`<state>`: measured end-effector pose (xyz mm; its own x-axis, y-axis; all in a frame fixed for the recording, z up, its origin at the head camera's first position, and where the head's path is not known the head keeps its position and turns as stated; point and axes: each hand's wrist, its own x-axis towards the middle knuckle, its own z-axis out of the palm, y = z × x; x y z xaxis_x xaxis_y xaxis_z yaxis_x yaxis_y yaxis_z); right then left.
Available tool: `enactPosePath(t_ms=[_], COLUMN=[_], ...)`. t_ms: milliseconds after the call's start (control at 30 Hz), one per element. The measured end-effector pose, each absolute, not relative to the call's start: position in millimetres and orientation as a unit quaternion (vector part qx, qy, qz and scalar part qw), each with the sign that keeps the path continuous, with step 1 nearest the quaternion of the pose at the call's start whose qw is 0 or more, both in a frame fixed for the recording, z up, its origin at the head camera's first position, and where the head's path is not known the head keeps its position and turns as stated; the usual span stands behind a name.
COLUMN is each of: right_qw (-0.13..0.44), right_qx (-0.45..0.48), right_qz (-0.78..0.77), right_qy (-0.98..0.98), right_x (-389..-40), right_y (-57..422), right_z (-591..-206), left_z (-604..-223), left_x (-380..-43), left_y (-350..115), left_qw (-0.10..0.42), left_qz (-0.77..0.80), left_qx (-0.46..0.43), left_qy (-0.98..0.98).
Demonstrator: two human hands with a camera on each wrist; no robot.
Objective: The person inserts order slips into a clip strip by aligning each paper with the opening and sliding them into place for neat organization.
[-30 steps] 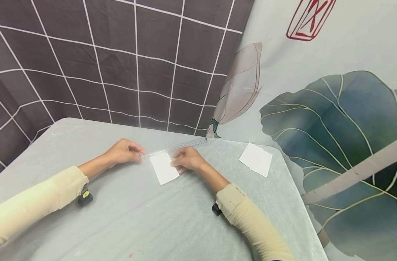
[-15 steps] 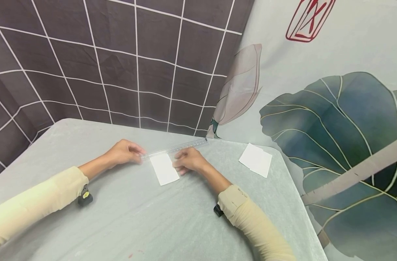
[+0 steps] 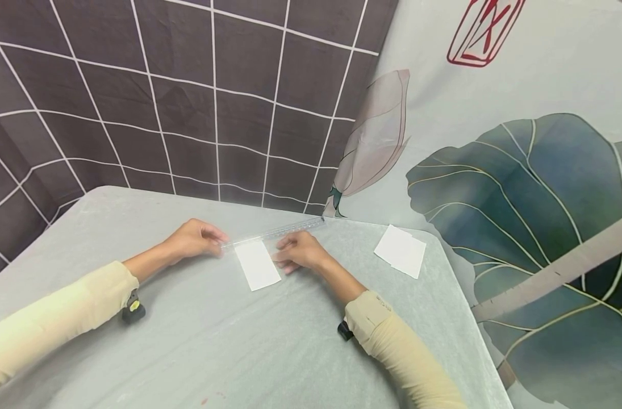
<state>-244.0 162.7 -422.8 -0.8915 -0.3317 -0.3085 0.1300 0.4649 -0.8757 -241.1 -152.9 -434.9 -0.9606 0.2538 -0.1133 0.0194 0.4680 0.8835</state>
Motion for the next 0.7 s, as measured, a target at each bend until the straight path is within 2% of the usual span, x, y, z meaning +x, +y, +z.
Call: enactPosePath(t_ms=[700], right_qw=[0.221], right_qx=[-0.062], right_qz=[-0.514], right_qy=[0.826], right_x=[-244.3], right_y=[172.9], right_z=[-421.3], left_z=[-434.9], left_x=[-240.3], left_y=[-152.5], left_qw=[0.114], left_qz=[0.507], left_qx=[0.081], left_qy=[0.85])
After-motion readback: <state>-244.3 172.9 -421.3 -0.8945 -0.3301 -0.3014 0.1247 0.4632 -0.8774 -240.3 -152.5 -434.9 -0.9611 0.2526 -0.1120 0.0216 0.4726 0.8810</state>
